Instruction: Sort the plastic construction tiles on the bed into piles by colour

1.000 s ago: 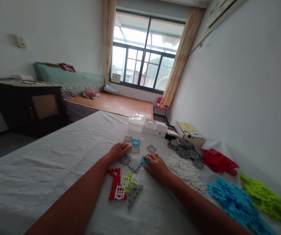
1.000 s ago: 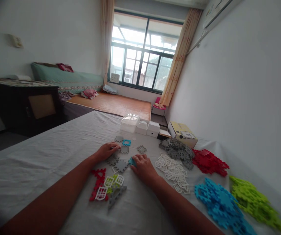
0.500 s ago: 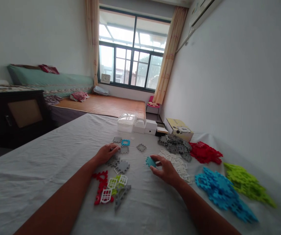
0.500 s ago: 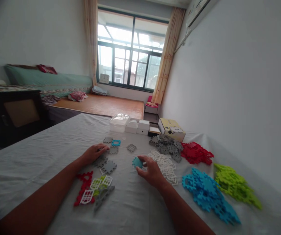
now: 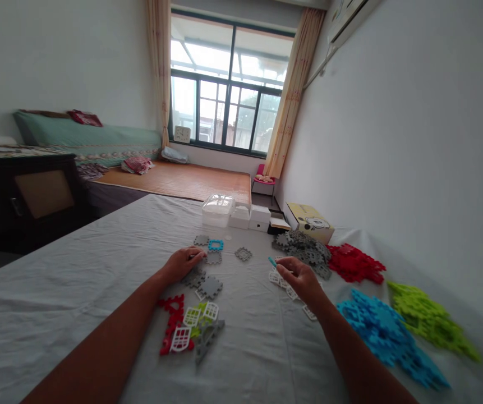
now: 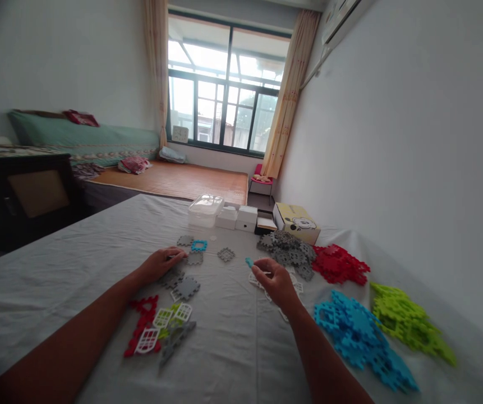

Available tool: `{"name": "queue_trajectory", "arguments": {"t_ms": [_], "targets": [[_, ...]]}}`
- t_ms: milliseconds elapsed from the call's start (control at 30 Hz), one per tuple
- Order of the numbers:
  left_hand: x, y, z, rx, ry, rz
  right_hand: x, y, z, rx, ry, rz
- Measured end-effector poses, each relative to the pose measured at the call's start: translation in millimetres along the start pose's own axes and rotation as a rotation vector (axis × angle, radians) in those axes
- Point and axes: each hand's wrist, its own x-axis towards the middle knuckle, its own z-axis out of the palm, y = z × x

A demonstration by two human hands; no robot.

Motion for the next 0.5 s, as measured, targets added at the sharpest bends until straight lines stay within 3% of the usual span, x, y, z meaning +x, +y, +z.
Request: {"name": "queue_trajectory", "arguments": {"t_ms": [267,500], "targets": [[-0.9,2.7,-0.1,0.004,-0.009,-0.006,1.1,3.1,-5.7,-0.073,0.057,-0.034],[-0.2,-0.1,2.5,0.060,0.008,0.034,-5.9,4.3,7.4,-0.170,-0.047,-0.083]]}}
